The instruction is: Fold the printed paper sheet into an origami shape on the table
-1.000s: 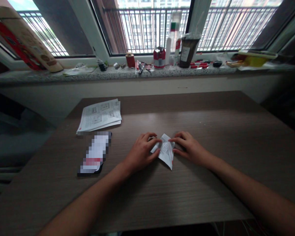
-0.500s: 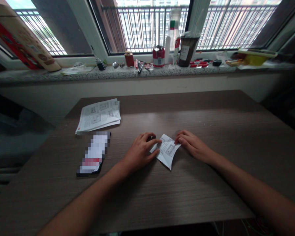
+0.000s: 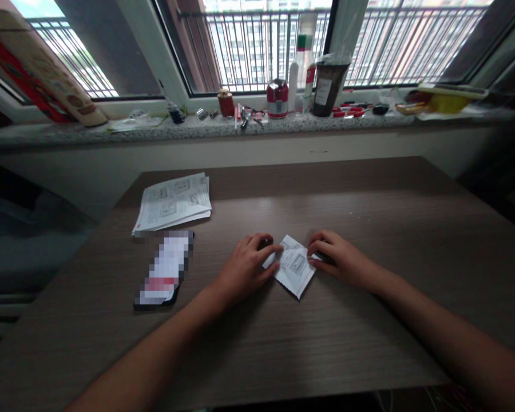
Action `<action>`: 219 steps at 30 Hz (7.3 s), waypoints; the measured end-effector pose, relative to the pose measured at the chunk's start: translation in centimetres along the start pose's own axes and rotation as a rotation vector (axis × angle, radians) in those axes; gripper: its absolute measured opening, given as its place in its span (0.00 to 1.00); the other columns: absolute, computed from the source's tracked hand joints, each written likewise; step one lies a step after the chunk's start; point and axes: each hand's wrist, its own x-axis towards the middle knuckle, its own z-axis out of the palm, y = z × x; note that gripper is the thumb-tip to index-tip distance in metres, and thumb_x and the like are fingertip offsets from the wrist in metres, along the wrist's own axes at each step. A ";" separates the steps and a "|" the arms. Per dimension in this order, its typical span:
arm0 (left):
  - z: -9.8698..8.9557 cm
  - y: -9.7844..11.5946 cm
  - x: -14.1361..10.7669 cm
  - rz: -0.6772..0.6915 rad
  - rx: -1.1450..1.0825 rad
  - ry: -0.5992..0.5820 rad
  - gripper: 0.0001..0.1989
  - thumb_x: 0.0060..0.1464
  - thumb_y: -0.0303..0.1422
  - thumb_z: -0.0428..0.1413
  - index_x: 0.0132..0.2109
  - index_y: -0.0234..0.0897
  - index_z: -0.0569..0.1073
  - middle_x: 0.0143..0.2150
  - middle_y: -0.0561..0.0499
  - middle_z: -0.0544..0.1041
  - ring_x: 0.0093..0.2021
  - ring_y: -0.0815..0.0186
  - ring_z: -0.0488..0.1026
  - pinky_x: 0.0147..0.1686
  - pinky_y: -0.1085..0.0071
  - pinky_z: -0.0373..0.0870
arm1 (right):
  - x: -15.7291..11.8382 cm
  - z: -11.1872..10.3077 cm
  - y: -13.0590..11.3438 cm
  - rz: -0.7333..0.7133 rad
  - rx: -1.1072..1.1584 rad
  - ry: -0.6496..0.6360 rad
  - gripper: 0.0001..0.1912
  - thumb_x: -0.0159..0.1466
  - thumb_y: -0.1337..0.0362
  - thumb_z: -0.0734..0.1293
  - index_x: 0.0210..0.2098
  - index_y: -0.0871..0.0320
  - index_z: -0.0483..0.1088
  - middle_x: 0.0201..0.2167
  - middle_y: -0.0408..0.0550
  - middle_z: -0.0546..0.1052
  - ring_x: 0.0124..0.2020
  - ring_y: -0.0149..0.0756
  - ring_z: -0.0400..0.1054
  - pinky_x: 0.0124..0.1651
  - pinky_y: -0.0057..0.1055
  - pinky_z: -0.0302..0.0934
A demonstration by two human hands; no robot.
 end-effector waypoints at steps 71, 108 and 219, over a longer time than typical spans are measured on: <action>0.5 0.7 0.1 0.191 -0.102 -0.033 0.09 0.67 0.26 0.55 0.53 0.36 0.74 0.57 0.42 0.75 0.50 0.58 0.78 0.48 0.62 0.78 | 0.4 1.9 -1.6 -0.008 -0.120 0.092 0.20 0.68 0.70 0.68 0.60 0.58 0.71 0.54 0.60 0.74 0.55 0.48 0.68 0.57 0.47 0.67; -1.8 -0.1 5.0 -0.291 -0.331 -0.136 0.07 0.59 0.31 0.60 0.45 0.36 0.75 0.37 0.48 0.82 0.32 0.63 0.77 0.30 0.71 0.68 | 9.2 -2.4 -0.7 0.454 -0.161 -0.381 0.16 0.63 0.58 0.73 0.49 0.56 0.80 0.42 0.52 0.85 0.42 0.44 0.79 0.37 0.30 0.64; -2.2 -0.5 2.9 -0.107 -0.959 -0.349 0.15 0.63 0.34 0.61 0.55 0.38 0.74 0.52 0.44 0.79 0.51 0.59 0.75 0.49 0.64 0.70 | 2.8 -1.7 -1.7 0.344 0.576 -0.154 0.15 0.62 0.60 0.76 0.46 0.56 0.73 0.37 0.44 0.78 0.37 0.35 0.70 0.38 0.30 0.62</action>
